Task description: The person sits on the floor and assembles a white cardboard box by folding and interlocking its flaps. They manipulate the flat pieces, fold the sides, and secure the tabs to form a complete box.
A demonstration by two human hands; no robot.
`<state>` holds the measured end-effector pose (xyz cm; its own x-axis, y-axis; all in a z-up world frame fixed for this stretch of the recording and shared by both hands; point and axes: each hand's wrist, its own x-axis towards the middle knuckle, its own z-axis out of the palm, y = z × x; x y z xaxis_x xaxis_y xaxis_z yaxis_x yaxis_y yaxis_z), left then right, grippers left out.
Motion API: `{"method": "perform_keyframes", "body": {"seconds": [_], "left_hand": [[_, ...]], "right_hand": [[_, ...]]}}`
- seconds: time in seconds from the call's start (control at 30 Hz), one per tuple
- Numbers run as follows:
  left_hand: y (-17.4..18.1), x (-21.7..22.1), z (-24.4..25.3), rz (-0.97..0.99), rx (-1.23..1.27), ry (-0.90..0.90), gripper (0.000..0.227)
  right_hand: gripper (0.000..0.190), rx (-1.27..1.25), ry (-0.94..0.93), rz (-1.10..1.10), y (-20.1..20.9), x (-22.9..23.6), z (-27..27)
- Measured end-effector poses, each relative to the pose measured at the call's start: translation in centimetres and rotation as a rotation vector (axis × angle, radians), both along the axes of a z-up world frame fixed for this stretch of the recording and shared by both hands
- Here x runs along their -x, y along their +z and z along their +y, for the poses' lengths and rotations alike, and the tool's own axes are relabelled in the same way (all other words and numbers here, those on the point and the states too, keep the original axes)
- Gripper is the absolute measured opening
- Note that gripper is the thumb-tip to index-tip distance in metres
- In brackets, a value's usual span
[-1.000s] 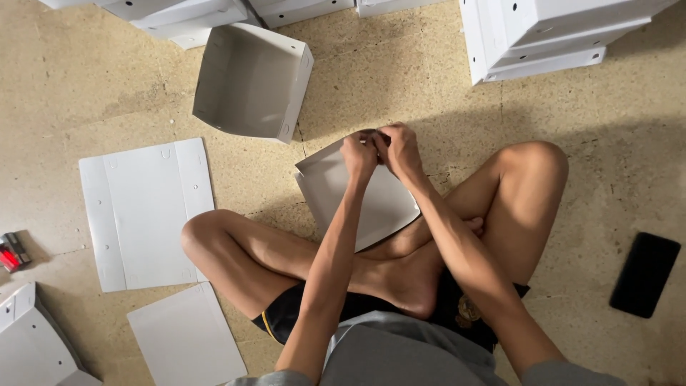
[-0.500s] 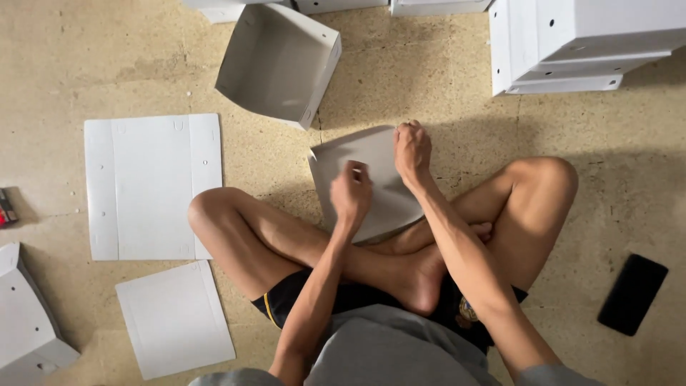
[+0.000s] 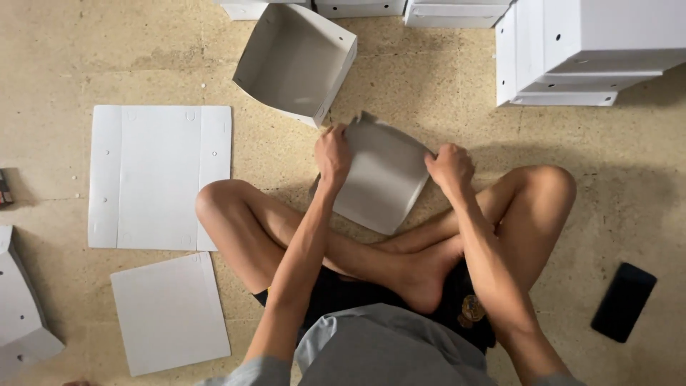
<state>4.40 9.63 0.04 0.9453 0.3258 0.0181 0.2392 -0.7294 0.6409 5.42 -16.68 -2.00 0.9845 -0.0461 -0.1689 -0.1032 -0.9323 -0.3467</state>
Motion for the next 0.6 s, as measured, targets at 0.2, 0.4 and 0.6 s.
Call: {"method": "perform_keyframes", "body": {"seconds": [0.2, 0.4, 0.6], "left_hand": [[-1.9, -5.9, -4.7, -0.041, -0.246, -0.401, 0.022], [-2.8, -8.8, -10.9, 0.028, -0.296, -0.637, 0.012], [-1.3, -5.1, -13.0, -0.145, -0.310, -0.630, 0.012]], "right_hand": [[0.043, -0.495, 0.286, -0.177, 7.9, -1.3, -1.0], [0.027, -0.548, 0.268, -0.072, 4.4, -2.6, -2.6], [0.024, -0.527, -0.069, 0.198, 6.8, 0.0, -2.1]]}}
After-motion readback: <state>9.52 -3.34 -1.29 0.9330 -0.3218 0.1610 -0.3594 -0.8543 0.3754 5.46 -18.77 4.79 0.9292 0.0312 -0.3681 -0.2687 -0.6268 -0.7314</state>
